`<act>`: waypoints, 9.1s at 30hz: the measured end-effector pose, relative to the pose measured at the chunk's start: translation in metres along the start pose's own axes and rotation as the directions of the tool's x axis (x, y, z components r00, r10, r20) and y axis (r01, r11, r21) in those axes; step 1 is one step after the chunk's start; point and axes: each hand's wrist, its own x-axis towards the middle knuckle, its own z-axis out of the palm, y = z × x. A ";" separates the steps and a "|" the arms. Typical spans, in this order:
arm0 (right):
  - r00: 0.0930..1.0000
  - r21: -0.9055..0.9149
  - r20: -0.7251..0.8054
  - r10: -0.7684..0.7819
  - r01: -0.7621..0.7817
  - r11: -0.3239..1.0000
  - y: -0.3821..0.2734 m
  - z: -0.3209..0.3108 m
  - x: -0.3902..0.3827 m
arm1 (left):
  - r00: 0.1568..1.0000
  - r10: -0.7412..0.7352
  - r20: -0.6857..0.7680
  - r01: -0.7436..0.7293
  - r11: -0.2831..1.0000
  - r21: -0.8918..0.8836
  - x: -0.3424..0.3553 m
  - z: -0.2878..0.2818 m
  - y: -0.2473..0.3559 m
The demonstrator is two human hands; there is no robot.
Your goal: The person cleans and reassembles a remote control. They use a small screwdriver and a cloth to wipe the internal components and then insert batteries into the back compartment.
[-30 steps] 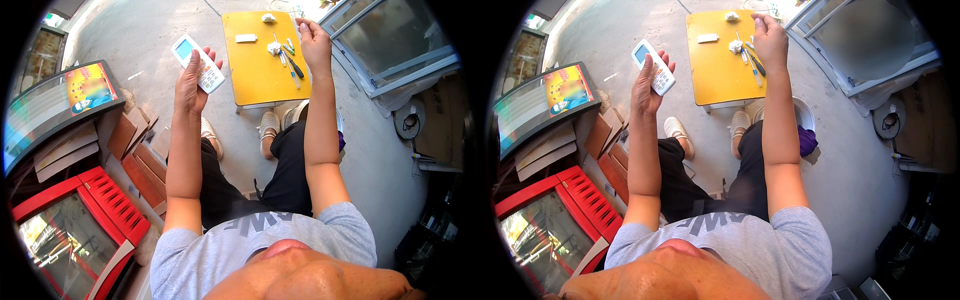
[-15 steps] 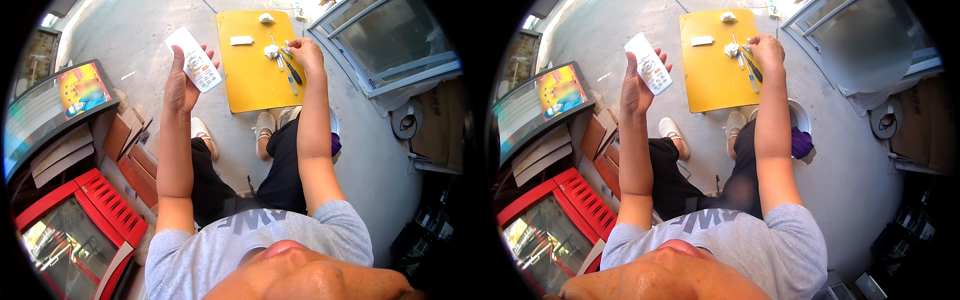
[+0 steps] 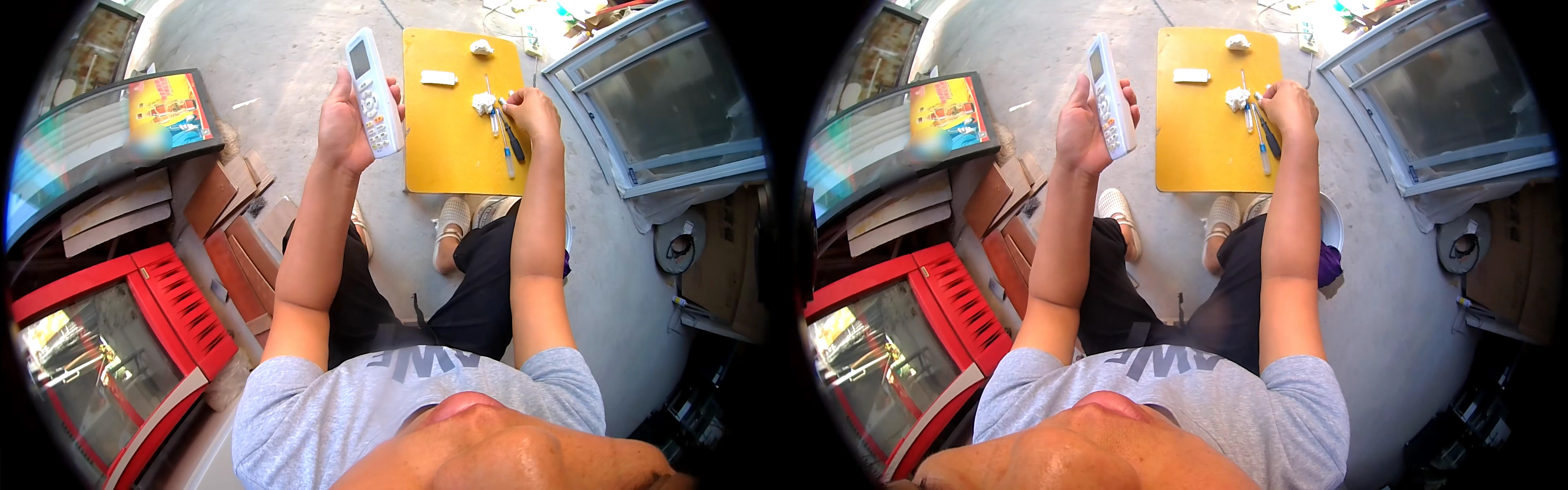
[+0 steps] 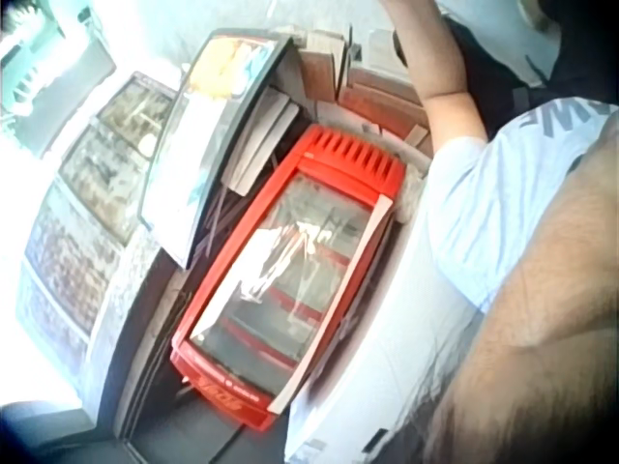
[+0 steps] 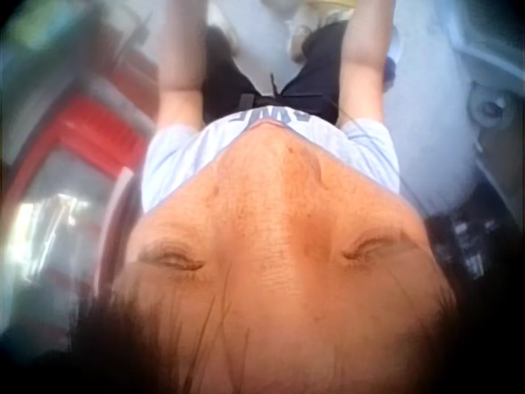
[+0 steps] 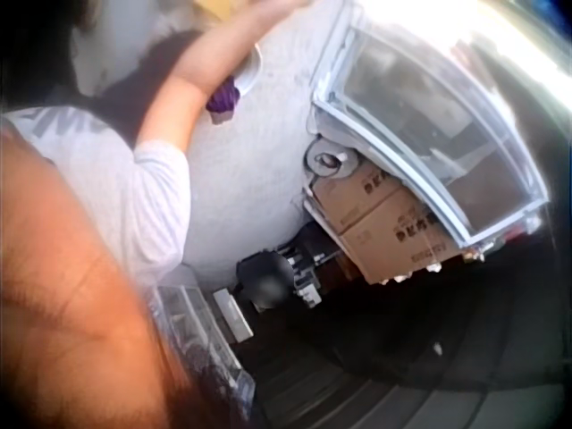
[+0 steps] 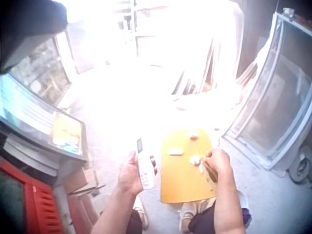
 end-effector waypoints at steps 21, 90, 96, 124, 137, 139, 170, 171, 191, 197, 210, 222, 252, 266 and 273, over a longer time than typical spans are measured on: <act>0.969 0.456 -0.243 -0.042 0.152 0.877 0.035 0.027 0.016 | 0.998 -0.014 -0.064 0.018 0.997 0.074 -0.019 -0.007 -0.014; 0.681 0.821 -0.433 -0.591 0.568 0.054 -0.080 0.025 -0.143 | 0.988 0.090 -0.123 -0.068 0.982 0.179 -0.052 0.014 -0.037; 0.748 0.868 -0.487 -0.452 0.471 -0.157 -0.084 0.026 -0.144 | 0.981 0.130 -0.147 -0.082 0.952 0.295 -0.059 0.021 -0.042; 0.587 0.661 -0.480 -0.652 0.730 0.171 -0.089 0.011 -0.180 | 0.964 0.261 -0.042 -0.205 0.840 0.503 -0.065 0.025 -0.029; 0.564 0.517 -0.569 -0.599 0.811 0.273 -0.095 0.027 -0.178 | 0.972 0.233 -0.023 -0.188 0.833 0.520 -0.062 0.024 -0.037; 0.402 0.259 -0.667 -0.627 0.914 0.310 -0.097 0.027 -0.176 | 0.969 0.246 -0.013 -0.198 0.807 0.556 -0.062 0.023 -0.037; 0.865 0.756 -0.502 0.014 0.431 0.493 0.022 -0.003 -0.059 | 0.976 0.115 -0.184 -0.005 0.860 0.510 -0.046 0.005 -0.030; 0.858 0.684 -0.513 -0.016 0.420 0.596 0.029 -0.001 -0.049 | 0.978 0.103 -0.179 0.006 0.853 0.523 -0.045 0.006 -0.031; 0.870 0.917 -0.254 -0.423 0.355 0.179 -0.033 0.011 -0.068 | 0.999 0.042 0.003 -0.041 0.957 0.288 -0.048 0.012 -0.019; 0.785 0.901 -0.281 -0.553 0.414 0.131 -0.045 0.011 -0.110 | 0.998 0.069 -0.013 -0.059 0.929 0.365 -0.052 0.013 -0.022; 0.691 0.712 -0.457 -0.560 0.661 0.235 -0.065 0.017 -0.157 | 0.995 0.100 0.025 -0.102 0.932 0.347 -0.051 0.007 -0.030; 0.424 0.269 -0.613 -0.667 0.905 0.329 -0.078 0.033 -0.169 | 0.969 0.244 -0.049 -0.204 0.891 0.404 -0.051 0.007 -0.037; 0.754 0.933 0.238 -0.613 -0.353 -0.072 -0.076 0.035 -0.159 | 0.963 0.264 0.061 -0.265 0.871 0.413 -0.057 0.023 -0.049; 0.897 0.990 0.105 -0.429 -0.054 0.129 -0.074 0.048 -0.154 | 0.988 0.153 0.023 -0.138 0.798 0.587 -0.058 0.016 -0.053; 0.787 0.931 0.096 -0.609 -0.287 -0.225 -0.065 0.040 -0.148 | 0.773 0.410 0.484 -0.215 -0.547 0.809 -0.062 0.007 -0.077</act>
